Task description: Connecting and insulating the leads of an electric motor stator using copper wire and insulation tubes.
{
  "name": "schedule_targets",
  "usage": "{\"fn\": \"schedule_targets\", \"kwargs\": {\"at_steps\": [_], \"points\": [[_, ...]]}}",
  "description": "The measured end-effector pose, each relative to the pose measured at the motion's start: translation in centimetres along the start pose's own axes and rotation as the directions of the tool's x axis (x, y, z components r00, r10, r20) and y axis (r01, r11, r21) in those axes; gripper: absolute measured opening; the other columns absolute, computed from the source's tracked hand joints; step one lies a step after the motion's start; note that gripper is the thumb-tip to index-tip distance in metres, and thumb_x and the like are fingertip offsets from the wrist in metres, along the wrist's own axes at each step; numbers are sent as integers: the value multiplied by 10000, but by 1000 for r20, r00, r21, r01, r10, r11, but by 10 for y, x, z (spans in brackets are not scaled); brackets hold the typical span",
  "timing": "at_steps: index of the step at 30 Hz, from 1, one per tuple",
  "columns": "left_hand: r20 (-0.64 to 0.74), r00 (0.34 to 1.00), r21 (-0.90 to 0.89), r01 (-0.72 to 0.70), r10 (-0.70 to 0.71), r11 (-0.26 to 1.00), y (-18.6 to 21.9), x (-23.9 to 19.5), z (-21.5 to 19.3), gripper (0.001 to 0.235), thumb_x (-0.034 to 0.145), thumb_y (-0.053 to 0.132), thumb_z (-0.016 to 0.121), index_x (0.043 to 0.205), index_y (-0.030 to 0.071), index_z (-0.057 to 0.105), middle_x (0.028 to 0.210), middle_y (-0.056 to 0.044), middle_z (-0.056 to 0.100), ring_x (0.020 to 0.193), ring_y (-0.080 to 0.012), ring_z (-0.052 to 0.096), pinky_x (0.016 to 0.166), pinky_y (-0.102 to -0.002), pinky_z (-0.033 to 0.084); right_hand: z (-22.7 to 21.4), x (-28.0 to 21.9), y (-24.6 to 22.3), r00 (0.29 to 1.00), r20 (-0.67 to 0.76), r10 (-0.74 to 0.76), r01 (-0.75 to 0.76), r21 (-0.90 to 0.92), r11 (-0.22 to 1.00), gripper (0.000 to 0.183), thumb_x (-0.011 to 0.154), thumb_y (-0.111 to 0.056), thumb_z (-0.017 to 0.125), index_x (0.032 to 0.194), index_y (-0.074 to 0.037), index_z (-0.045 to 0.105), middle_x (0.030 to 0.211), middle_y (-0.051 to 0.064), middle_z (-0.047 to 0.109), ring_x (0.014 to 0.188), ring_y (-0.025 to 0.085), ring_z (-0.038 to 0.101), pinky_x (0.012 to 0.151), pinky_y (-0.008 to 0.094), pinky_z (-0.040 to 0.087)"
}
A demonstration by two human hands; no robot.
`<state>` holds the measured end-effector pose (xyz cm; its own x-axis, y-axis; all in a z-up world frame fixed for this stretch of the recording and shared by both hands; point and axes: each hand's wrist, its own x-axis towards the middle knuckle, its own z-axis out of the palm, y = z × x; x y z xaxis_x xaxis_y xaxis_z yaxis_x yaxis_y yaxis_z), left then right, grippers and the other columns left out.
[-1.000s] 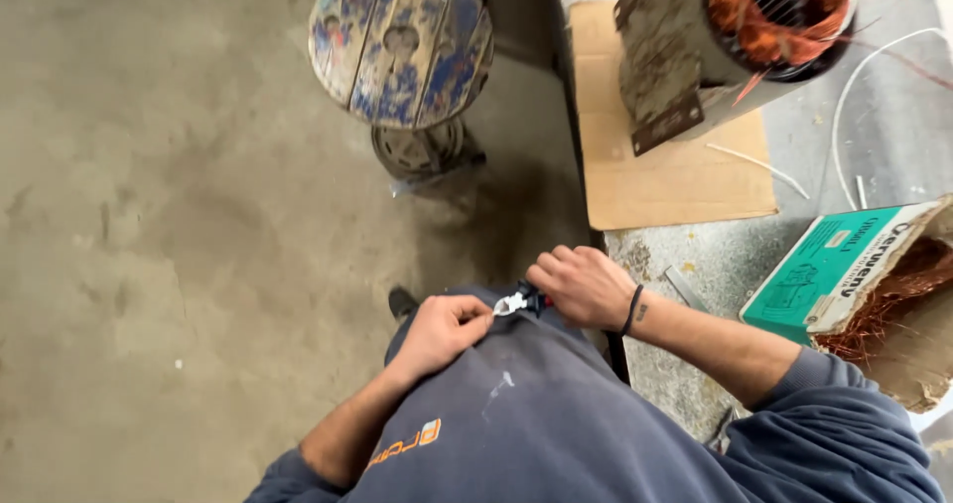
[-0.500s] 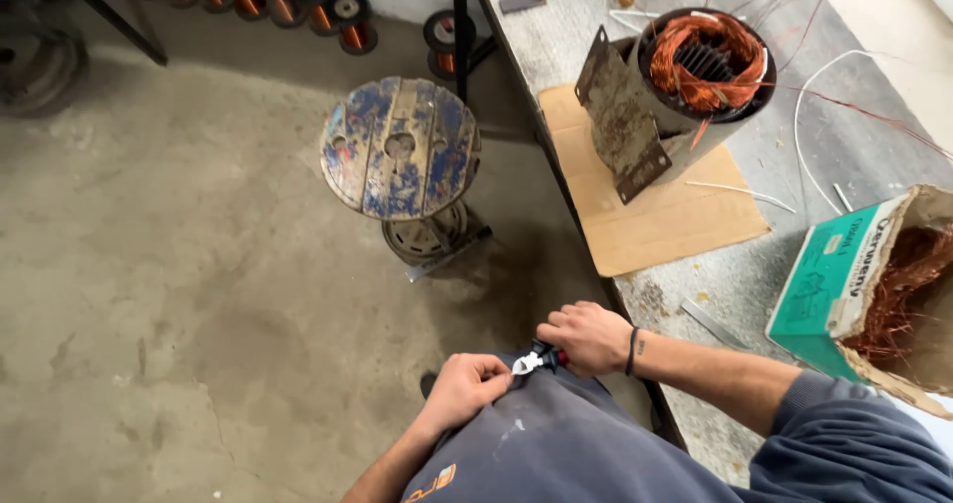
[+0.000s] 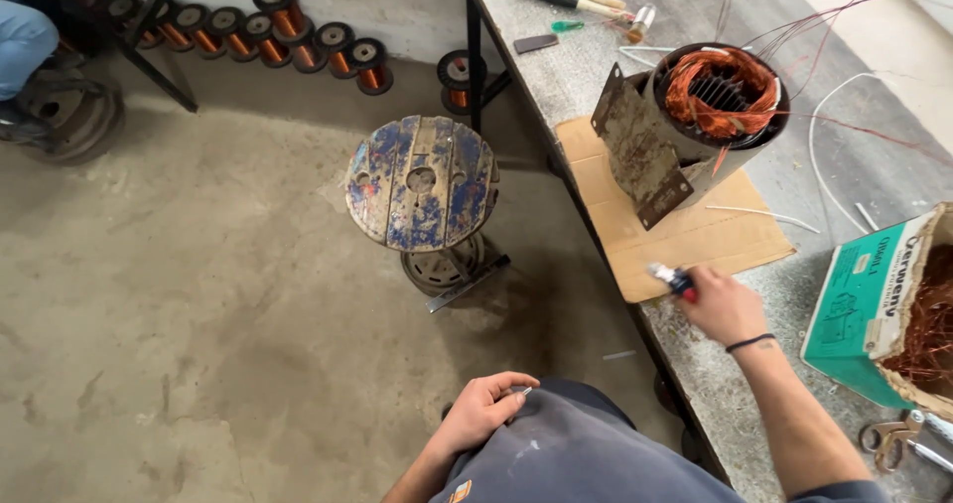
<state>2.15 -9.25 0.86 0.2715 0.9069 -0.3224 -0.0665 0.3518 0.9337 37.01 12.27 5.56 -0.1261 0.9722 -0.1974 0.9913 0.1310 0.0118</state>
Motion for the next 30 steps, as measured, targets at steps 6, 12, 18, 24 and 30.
{"fn": "schedule_targets", "kwargs": {"at_steps": [6, 12, 18, 24, 30], "points": [[106, 994, 130, -20, 6, 991, 9, 15, -1, 283, 985, 151, 603, 1244, 45, 646, 682, 13, 598, 627, -59, 502, 596, -243, 426, 46, 29, 53, 949, -306, 69, -1, 215, 977, 564, 758, -460, 825, 1210, -140, 719, 1131, 129, 719, 1048, 335, 692, 881, 450, 563], [81, 984, 122, -168, 159, 978, 8, 36, 3, 251, 995, 143, 599, 1230, 54, 594, 748, 0, 670, 693, -49, 592, 668, -234, 486, 46, -33, -35, 859, -490, -148, 413, 492, 767, 372, 764, -225, 846, 1091, -83, 739, 1098, 109, 743, 1042, 292, 702, 922, 393, 547], [-108, 982, 2, -153, 152, 988, 9, 48, 16, 156, 1017, 176, 634, 1029, 27, 587, 763, -6, 685, 636, -57, 543, 578, -229, 448, 77, -84, -138, 893, -234, -385, 314, 936, 158, 193, 900, -96, 755, 1072, -9, 738, 938, 71, 761, 843, 126, 723, 745, 280, 594], [-101, 975, -86, -205, 196, 975, 6, 50, 16, 153, 1036, 183, 601, 1067, 33, 617, 825, -26, 703, 669, -60, 568, 611, -216, 479, 79, -83, -141, 911, -189, -366, 179, 982, -62, 122, 949, -92, 731, 987, 23, 716, 846, 63, 747, 756, 95, 696, 689, 264, 588], [-114, 975, -131, -204, 190, 970, -9, 57, 32, 192, 1046, 185, 603, 1080, 2, 652, 868, -30, 723, 701, -67, 588, 628, -227, 495, 48, -84, -133, 795, -491, -357, 600, 725, 338, 107, 863, -109, 783, 875, -17, 729, 802, 63, 703, 631, 108, 671, 562, 265, 545]]}}
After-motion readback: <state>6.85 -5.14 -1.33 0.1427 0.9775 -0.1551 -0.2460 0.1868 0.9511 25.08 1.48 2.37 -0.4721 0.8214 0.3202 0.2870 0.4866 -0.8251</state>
